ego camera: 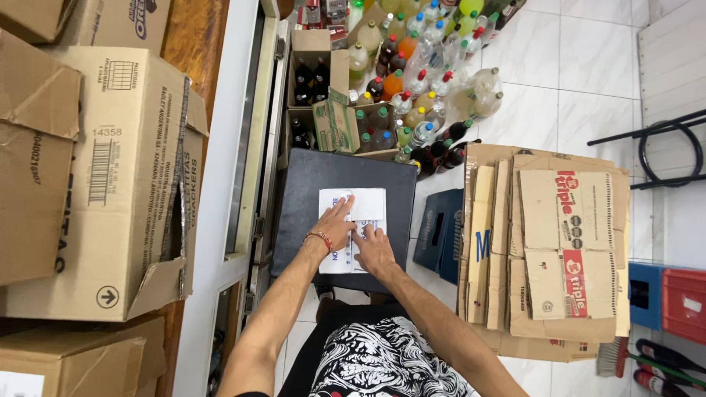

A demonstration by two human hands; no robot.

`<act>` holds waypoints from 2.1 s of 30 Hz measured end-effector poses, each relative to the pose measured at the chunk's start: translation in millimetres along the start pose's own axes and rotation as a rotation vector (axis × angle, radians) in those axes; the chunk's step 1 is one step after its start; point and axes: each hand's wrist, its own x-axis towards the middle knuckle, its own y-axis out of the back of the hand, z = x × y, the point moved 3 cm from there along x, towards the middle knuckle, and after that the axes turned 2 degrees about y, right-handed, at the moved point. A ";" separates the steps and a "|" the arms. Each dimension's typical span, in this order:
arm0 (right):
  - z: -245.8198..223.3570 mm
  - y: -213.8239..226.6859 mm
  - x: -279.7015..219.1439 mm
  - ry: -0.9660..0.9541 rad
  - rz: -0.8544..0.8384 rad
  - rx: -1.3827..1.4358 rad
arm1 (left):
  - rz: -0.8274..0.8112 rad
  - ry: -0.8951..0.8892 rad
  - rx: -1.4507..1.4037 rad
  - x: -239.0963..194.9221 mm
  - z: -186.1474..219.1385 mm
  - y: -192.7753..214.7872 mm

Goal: The person assembles several cardboard boxes by folding their flaps and tucking them in to create a closed rectangular shape, then places each finished box onto a stack on a nearby counter.

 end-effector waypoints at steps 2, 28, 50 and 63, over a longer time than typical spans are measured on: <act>5.4 -10.5 11.1 -0.036 -0.007 0.186 | -0.156 0.033 0.038 -7.4 -9.7 10.3; 26.9 -29.9 -2.8 0.143 0.038 0.863 | 0.039 0.216 -0.289 -0.3 -29.1 18.8; 74.1 80.0 -60.1 -0.222 0.424 1.971 | 0.163 0.620 -1.838 -83.0 -58.6 63.2; 68.0 95.0 -76.4 -0.016 0.315 1.922 | 0.267 0.371 -1.828 -128.7 0.4 75.5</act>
